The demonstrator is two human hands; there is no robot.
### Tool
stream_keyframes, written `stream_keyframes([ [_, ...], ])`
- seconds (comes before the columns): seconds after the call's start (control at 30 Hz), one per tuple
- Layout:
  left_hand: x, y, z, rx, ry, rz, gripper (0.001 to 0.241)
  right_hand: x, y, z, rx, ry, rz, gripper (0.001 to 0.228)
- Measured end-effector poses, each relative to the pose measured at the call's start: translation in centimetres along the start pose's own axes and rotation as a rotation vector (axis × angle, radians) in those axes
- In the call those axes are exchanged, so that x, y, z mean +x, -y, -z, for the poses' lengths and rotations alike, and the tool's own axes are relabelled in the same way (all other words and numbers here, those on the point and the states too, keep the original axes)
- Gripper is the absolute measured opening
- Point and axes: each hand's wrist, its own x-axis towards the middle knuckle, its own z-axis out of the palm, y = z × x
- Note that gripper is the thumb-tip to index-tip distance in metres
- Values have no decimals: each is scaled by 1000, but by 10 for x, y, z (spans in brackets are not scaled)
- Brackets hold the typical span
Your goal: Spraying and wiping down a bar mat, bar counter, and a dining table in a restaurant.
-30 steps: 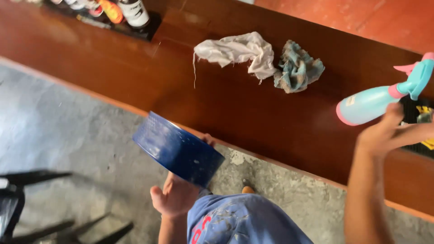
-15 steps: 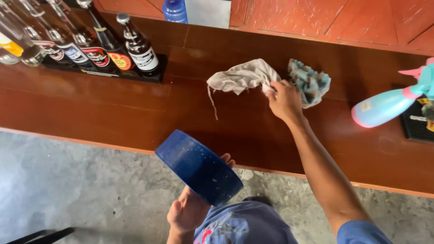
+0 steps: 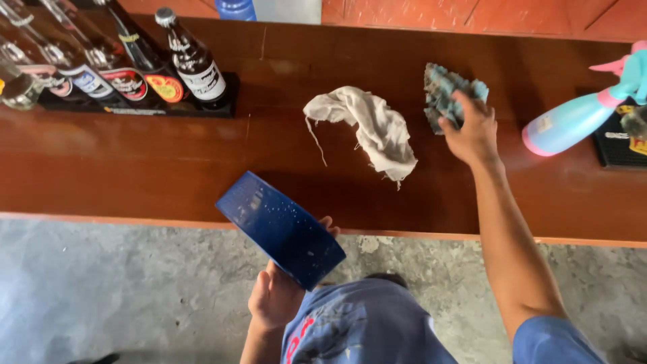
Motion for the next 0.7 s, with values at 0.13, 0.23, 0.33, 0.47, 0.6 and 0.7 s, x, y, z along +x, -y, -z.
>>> stream_keyframes([
  [0.13, -2, 3, 0, -8, -29, -6, 81, -20, 6, 6, 10, -204, 172, 26],
  [0.23, -4, 10, 2, -33, -30, -18, 76, -30, 19, 13, 45, -318, 224, 22],
  [0.33, -12, 13, 4, -42, -23, -7, 76, -48, 40, 27, 188, -266, 260, 21],
  [0.47, -20, 16, 6, -87, -72, 25, 84, -67, 69, 44, 357, -317, 207, 23],
  [0.6, -23, 20, 5, -119, -122, 30, 90, -79, 61, 31, 176, -212, 165, 35],
  [0.7, -31, 27, 10, -135, -182, -2, 88, -84, 77, 27, -145, -342, 226, 33],
])
